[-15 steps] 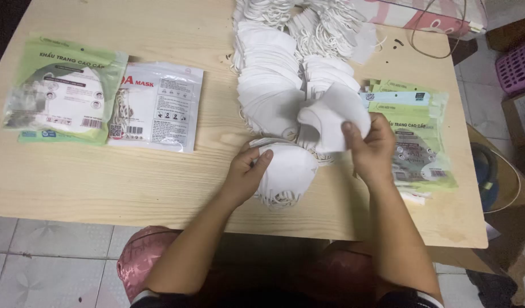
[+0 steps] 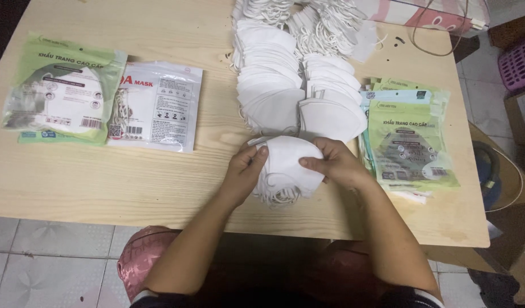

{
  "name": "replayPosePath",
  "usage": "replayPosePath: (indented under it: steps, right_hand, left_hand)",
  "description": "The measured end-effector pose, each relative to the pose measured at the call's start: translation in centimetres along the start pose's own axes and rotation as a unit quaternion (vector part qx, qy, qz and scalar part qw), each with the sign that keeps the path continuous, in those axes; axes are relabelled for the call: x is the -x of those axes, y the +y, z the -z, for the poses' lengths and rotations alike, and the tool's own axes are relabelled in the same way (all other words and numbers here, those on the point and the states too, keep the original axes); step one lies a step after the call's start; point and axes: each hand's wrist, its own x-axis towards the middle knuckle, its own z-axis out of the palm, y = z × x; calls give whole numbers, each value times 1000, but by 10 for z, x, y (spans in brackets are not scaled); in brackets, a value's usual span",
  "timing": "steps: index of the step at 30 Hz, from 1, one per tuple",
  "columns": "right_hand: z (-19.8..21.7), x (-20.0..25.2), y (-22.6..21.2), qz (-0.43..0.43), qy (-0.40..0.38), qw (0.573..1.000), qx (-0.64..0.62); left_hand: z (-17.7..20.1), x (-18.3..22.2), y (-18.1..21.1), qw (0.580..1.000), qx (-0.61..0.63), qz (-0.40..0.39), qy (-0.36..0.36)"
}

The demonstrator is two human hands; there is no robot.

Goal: Sorting and inspecting white face masks from a large stack on a wooden table.

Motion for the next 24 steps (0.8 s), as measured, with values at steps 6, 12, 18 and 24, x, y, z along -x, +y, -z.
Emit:
replayPosePath:
  steps: [6,12,18,24]
  right_hand:
    - [8,-11,41,-8,-8,1000,5]
    - [1,-5,17,-12,-14,1000,9]
    - [2,-7,26,-16,-13,1000,17]
    - [-4,-3,10,-10,-12,1000,28]
  left_hand:
    - [0,-2,16,1000,-13,10,-23]
    - [1,0,7,1000,-23,8,-15]
    - [3,-2,-1,999,-10,29,-37]
    - [-2,5,20,999,-11,-4,-38]
